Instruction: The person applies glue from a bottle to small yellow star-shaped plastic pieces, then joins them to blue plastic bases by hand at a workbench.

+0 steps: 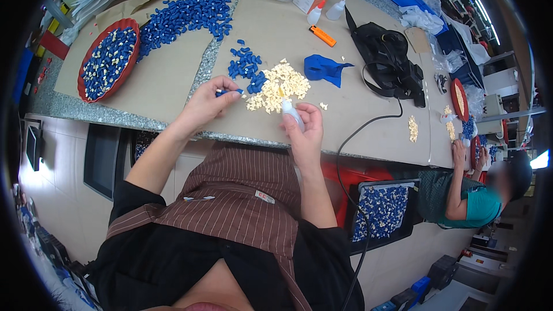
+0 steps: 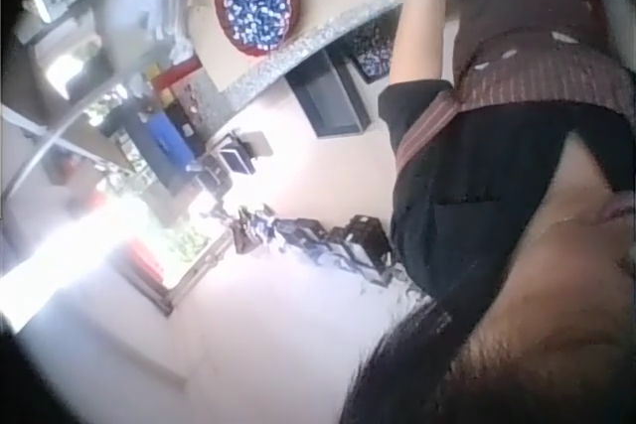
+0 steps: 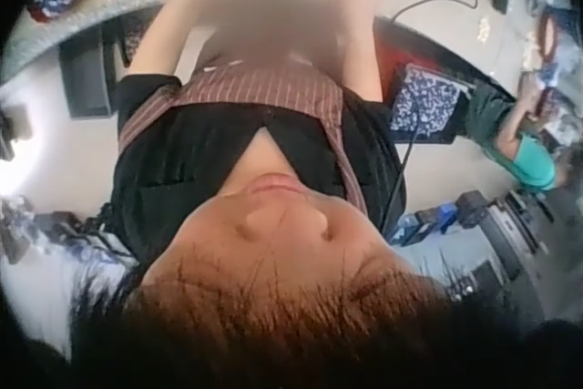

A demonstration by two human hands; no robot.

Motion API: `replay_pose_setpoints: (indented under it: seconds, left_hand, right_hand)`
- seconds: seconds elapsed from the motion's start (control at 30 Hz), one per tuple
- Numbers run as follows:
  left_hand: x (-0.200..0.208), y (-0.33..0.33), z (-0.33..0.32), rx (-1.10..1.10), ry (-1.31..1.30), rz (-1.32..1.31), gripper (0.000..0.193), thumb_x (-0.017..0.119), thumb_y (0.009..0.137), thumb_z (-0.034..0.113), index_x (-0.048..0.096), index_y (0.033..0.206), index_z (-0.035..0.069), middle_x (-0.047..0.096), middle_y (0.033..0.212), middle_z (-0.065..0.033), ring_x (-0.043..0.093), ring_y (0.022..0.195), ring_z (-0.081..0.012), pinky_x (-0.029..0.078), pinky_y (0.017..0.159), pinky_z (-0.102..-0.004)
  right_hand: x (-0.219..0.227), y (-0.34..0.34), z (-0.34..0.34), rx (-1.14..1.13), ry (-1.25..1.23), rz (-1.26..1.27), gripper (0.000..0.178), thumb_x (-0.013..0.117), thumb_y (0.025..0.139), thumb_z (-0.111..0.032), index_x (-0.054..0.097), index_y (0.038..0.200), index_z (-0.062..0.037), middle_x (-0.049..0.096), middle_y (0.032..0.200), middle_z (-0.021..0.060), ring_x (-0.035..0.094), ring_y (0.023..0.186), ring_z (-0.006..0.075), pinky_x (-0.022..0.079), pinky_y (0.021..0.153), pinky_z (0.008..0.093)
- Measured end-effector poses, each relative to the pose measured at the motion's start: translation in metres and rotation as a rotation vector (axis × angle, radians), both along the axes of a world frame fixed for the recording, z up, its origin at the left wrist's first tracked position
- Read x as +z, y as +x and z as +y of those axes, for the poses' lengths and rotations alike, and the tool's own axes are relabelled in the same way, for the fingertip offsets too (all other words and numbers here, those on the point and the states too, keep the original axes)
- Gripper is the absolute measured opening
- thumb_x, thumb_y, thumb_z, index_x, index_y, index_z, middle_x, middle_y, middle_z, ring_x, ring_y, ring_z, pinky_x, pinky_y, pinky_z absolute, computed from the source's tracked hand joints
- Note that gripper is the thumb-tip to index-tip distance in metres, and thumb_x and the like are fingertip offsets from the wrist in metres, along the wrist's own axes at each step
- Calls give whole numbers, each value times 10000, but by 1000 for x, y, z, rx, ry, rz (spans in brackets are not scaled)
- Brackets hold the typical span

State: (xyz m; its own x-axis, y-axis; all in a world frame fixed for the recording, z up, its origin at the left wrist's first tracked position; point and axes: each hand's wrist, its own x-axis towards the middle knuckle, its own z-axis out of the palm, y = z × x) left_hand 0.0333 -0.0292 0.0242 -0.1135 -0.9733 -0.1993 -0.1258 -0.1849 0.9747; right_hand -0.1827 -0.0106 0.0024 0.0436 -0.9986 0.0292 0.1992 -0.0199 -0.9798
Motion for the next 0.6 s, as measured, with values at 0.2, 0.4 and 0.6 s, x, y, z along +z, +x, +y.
replay_pose_setpoints:
  seconds: [0.2, 0.4, 0.6]
  left_hand:
    - [-18, -21, 23, 40, -25, 271, 182, 542, 823, 84, 534, 1001, 43, 543, 778, 4, 395, 515, -10, 325, 442, -140]
    - [-26, -25, 25, 80, -244, 10, 162, 549, 816, 83, 543, 966, 24, 557, 805, -3, 472, 657, -36, 388, 573, -170]
    - [-25, -25, 27, 83, -237, -51, 164, 559, 803, 76, 546, 956, 19, 559, 800, -12, 490, 734, -54, 396, 640, -185]
  right_hand:
    - [0, 16, -3, -43, 8, -191, 269, 639, 756, -68, 496, 971, 6, 564, 839, 53, 535, 720, 87, 438, 652, 199]
    - [-9, 18, 1, 0, -49, -181, 207, 592, 802, -113, 489, 941, 0, 518, 790, 32, 493, 633, 77, 408, 568, 185]
    - [-11, 17, 4, -10, -106, -138, 152, 544, 826, -99, 474, 920, -3, 480, 794, 38, 467, 609, 81, 387, 544, 192]
